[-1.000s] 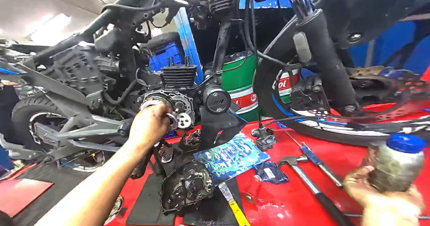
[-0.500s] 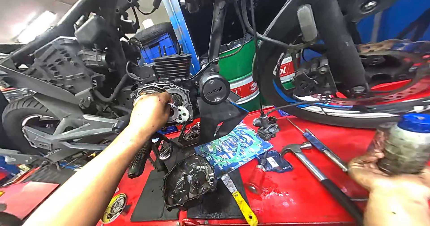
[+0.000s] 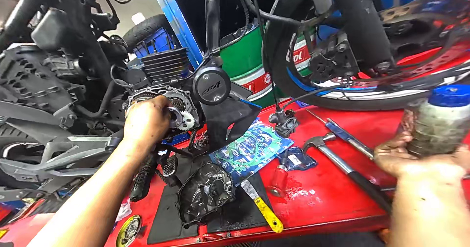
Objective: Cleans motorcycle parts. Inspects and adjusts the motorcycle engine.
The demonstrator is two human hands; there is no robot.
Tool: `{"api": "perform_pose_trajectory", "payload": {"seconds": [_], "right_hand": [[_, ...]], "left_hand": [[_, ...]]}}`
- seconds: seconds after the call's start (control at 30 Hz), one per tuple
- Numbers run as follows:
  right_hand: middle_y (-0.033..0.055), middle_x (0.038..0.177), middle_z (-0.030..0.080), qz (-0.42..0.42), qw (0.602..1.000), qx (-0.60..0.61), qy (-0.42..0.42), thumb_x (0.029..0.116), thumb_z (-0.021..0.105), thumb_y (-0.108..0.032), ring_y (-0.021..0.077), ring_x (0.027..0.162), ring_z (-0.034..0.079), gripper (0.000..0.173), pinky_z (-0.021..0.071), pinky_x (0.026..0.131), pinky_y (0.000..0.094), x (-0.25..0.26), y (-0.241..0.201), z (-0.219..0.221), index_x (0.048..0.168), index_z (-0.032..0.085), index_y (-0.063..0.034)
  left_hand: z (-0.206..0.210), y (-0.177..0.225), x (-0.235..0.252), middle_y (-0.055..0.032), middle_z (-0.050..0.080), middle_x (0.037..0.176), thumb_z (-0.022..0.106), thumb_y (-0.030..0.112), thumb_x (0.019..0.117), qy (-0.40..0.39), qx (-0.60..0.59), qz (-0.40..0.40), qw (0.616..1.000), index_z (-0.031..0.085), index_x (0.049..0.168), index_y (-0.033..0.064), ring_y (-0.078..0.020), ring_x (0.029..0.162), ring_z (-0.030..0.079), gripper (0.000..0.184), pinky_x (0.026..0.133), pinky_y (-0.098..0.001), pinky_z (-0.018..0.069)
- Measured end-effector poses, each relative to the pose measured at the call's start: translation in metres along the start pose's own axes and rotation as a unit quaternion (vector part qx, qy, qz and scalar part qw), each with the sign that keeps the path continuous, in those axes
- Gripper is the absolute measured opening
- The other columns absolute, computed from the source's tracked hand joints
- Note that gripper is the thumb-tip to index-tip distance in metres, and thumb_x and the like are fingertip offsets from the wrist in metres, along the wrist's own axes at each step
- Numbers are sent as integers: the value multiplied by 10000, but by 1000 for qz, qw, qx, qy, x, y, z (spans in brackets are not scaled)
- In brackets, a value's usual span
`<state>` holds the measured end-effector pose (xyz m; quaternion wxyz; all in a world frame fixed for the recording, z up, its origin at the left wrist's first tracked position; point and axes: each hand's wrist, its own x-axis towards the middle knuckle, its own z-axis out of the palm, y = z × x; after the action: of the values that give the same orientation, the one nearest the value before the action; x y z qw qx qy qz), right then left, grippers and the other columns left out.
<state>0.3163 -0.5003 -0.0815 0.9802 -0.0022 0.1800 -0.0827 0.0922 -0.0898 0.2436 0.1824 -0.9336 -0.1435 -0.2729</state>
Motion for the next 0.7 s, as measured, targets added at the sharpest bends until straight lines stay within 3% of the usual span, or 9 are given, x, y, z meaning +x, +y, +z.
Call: {"api": "perform_pose_trajectory", "payload": {"seconds": [0.1,0.2,0.3,0.37,0.5,0.57,0.7], "right_hand": [[-14,932,622,-2,1000,1,7,994,259,-725,39,736,631,583,537,646,191,-2,3,2,1177,507,-230],[-18,920,608,0,1000,2,12,998,276,-718,33,725,622,574,524,636,170,-8,5,7,1174,507,-224],[-21,946,611,2,1000,3,14,999,292,-710,32,743,630,560,536,652,176,-10,5,8,1199,498,-229],[-23,960,610,1,1000,3,14,1000,296,-705,31,750,630,551,536,654,176,-9,5,7,1207,493,-234],[-22,960,610,1,1000,16,12,997,303,-710,25,756,631,555,538,653,171,-7,4,6,1206,498,-235],[-25,949,603,2,1000,12,12,1000,301,-706,20,752,621,547,523,648,166,-7,4,6,1194,497,-234],[-26,934,607,8,1000,5,4,994,291,-720,21,734,619,568,522,638,166,-3,3,3,1189,507,-232]], "left_hand": [[-7,0,10,-137,743,937,667,163,964,-30,39,38,998,737,1069,176,-396,923,708,127,794,-676,526],[-8,0,12,-148,746,988,666,190,976,-27,102,77,992,721,1100,165,-407,955,714,138,823,-667,533],[-8,3,11,-146,737,940,714,167,939,37,162,147,975,712,1024,106,-393,964,702,105,878,-598,534],[-8,3,12,-162,697,890,729,144,920,72,187,185,962,664,983,59,-414,928,664,124,807,-570,519],[4,-12,9,-185,688,907,625,135,994,115,174,248,946,639,1020,32,-421,917,680,107,811,-571,540],[11,-24,4,-178,708,970,571,181,1034,159,158,280,933,658,1069,46,-414,952,679,164,821,-562,527],[25,-41,-4,-117,718,1208,552,225,1053,203,145,310,918,695,1210,107,-360,1117,661,242,952,-532,491]]}}
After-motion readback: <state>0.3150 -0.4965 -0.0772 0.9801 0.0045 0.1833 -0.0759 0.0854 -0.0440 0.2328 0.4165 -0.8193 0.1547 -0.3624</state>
